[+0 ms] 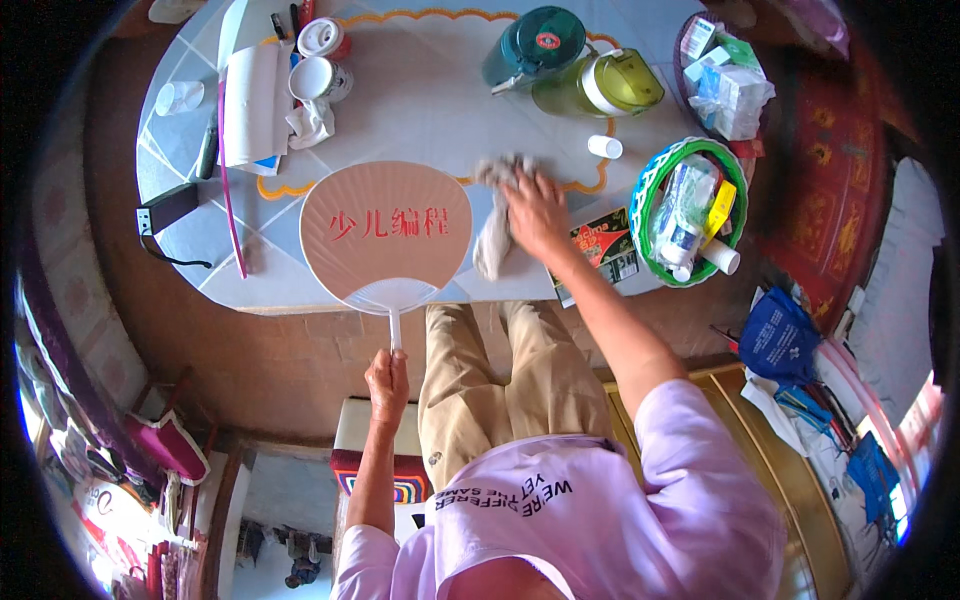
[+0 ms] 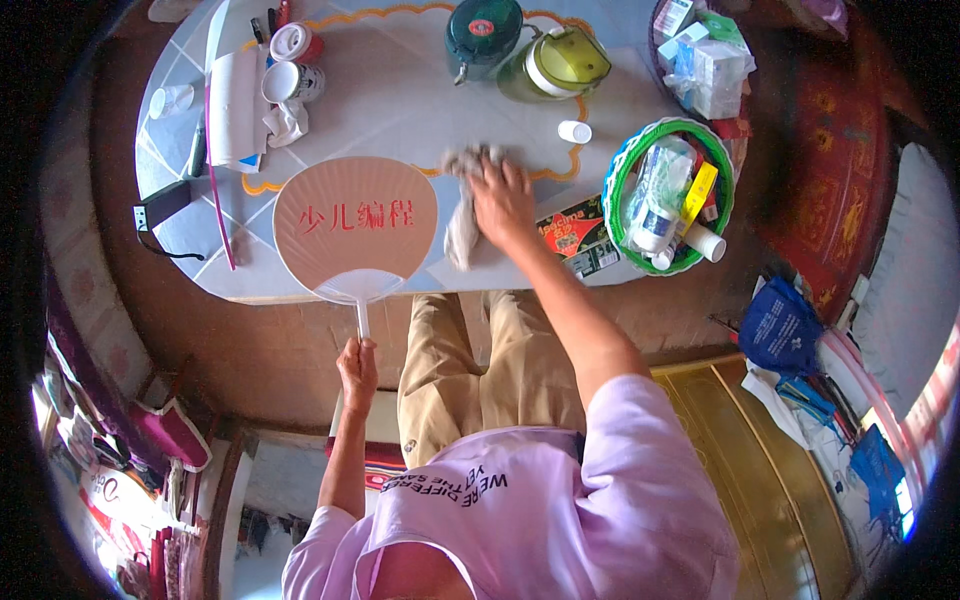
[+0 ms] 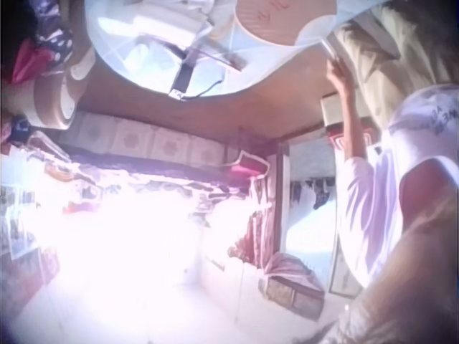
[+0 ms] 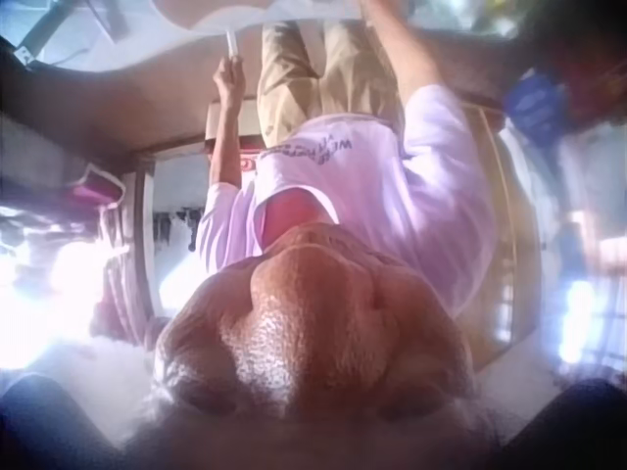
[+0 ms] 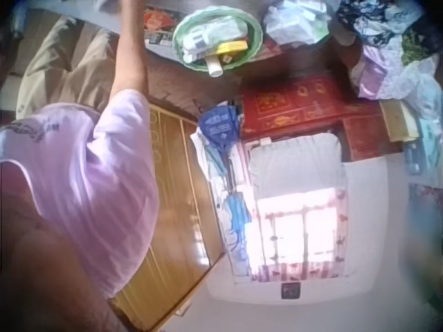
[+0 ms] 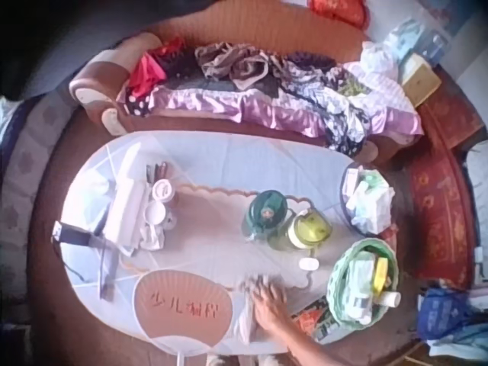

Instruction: The person cleans a cluttered table surface using a cloth, moving various items such as cups, bottles, and a fan aside to wipe the area underneath. They also pick up a small stick and place it in a basket before continuing to wipe the table.

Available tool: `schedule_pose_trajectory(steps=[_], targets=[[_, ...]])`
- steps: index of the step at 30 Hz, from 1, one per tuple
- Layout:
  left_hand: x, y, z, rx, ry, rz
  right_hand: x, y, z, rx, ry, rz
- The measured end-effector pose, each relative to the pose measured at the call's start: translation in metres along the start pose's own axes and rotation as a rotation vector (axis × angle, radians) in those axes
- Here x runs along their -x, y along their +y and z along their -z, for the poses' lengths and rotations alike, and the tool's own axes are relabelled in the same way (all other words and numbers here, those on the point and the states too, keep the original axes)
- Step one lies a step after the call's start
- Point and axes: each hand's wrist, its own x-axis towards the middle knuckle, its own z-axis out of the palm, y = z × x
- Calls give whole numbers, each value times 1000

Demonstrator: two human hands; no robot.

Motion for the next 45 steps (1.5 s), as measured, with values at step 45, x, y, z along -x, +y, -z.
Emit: schedule_pose_trajectory(steps=[45], targets=[[27,17,-9,173,174,85,-146,16,220,-11,-73,206]])
